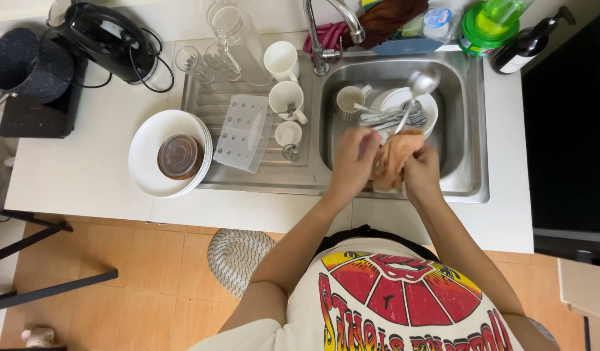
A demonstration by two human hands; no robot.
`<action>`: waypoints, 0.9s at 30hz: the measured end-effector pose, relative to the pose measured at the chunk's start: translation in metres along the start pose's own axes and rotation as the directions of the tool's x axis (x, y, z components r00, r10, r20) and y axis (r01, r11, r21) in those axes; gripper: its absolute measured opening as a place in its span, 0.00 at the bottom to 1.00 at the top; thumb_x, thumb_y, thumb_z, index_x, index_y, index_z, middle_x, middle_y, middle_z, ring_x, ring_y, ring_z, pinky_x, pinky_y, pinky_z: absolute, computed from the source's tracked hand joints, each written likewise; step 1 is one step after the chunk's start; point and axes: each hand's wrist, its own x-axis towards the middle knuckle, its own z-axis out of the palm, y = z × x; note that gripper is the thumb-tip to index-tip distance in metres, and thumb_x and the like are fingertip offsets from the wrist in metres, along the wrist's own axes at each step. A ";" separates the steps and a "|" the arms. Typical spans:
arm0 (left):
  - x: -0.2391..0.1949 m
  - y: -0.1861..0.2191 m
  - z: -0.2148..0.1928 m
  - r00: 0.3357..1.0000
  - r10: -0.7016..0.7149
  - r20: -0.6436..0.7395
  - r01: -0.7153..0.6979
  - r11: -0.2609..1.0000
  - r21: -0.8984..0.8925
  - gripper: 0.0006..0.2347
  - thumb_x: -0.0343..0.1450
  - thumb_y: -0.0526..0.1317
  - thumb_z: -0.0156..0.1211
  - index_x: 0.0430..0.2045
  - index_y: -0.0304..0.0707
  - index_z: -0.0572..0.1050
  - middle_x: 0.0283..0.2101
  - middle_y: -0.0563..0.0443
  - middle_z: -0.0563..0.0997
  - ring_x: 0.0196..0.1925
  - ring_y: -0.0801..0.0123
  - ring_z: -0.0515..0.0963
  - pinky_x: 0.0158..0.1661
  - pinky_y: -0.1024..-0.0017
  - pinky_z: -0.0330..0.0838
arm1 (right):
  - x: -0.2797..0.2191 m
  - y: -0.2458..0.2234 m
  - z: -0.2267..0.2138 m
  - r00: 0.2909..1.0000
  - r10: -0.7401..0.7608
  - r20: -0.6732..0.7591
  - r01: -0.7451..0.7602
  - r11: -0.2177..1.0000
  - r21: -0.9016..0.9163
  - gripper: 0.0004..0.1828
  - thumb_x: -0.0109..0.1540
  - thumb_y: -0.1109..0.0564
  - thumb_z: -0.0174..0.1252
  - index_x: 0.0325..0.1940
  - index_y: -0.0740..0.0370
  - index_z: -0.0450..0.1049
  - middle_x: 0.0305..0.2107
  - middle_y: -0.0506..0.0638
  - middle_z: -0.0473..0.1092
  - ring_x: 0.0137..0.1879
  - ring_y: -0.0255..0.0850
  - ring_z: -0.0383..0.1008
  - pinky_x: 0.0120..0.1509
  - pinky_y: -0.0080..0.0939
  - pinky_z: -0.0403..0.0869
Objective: The person dries a pile of wet cutlery using a cloth. They pick up forks and spoons one by one from the sink, wipe them dry, and place them into a white bowl on the counter. The process continues until the pile in the sink is cleared.
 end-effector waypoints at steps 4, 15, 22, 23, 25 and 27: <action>-0.011 0.024 -0.008 0.946 -0.232 0.225 0.265 0.956 -0.128 0.14 0.76 0.47 0.52 0.44 0.33 0.72 0.36 0.42 0.83 0.36 0.62 0.84 0.41 0.67 0.76 | -0.003 -0.016 0.009 0.998 0.036 -0.050 -0.035 0.999 0.024 0.13 0.66 0.70 0.49 0.53 0.67 0.73 0.37 0.52 0.75 0.32 0.34 0.73 0.29 0.33 0.67; -0.012 0.052 -0.025 0.849 -0.254 0.463 0.283 0.959 0.007 0.14 0.75 0.42 0.47 0.55 0.46 0.70 0.32 0.50 0.77 0.27 0.58 0.80 0.32 0.65 0.75 | 0.033 -0.015 -0.024 0.963 0.059 -0.262 0.022 0.955 0.296 0.10 0.70 0.67 0.47 0.54 0.69 0.70 0.42 0.58 0.74 0.41 0.44 0.77 0.39 0.43 0.76; -0.031 -0.013 -0.026 0.828 -0.244 0.505 0.135 0.961 0.243 0.14 0.77 0.47 0.46 0.32 0.39 0.76 0.29 0.48 0.84 0.34 0.52 0.82 0.36 0.57 0.73 | 0.050 -0.030 -0.006 0.942 0.191 -0.274 -0.050 0.892 0.449 0.12 0.68 0.64 0.44 0.53 0.67 0.71 0.43 0.57 0.75 0.45 0.43 0.80 0.49 0.43 0.83; -0.027 -0.016 -0.033 0.832 -0.252 0.495 0.112 0.949 0.294 0.15 0.77 0.48 0.46 0.31 0.39 0.76 0.29 0.48 0.83 0.34 0.51 0.82 0.37 0.56 0.72 | 0.051 -0.030 -0.002 0.947 0.154 -0.283 -0.034 0.921 0.389 0.12 0.68 0.64 0.42 0.50 0.66 0.72 0.40 0.56 0.75 0.42 0.42 0.79 0.46 0.42 0.81; -0.019 -0.011 -0.051 0.838 -0.259 0.480 0.092 0.935 0.343 0.15 0.78 0.49 0.47 0.30 0.38 0.76 0.28 0.47 0.83 0.35 0.50 0.82 0.37 0.56 0.72 | 0.061 -0.014 -0.003 0.951 0.116 -0.287 -0.018 0.945 0.325 0.13 0.68 0.64 0.41 0.48 0.66 0.72 0.36 0.55 0.75 0.40 0.42 0.78 0.43 0.42 0.79; -0.012 0.007 -0.072 0.835 -0.347 0.427 0.193 0.912 0.362 0.16 0.77 0.49 0.48 0.29 0.38 0.77 0.27 0.44 0.81 0.33 0.49 0.81 0.36 0.56 0.72 | 0.079 0.017 -0.010 0.966 -0.137 -0.219 0.149 0.988 0.040 0.16 0.65 0.69 0.40 0.44 0.69 0.75 0.35 0.53 0.75 0.40 0.38 0.75 0.43 0.37 0.74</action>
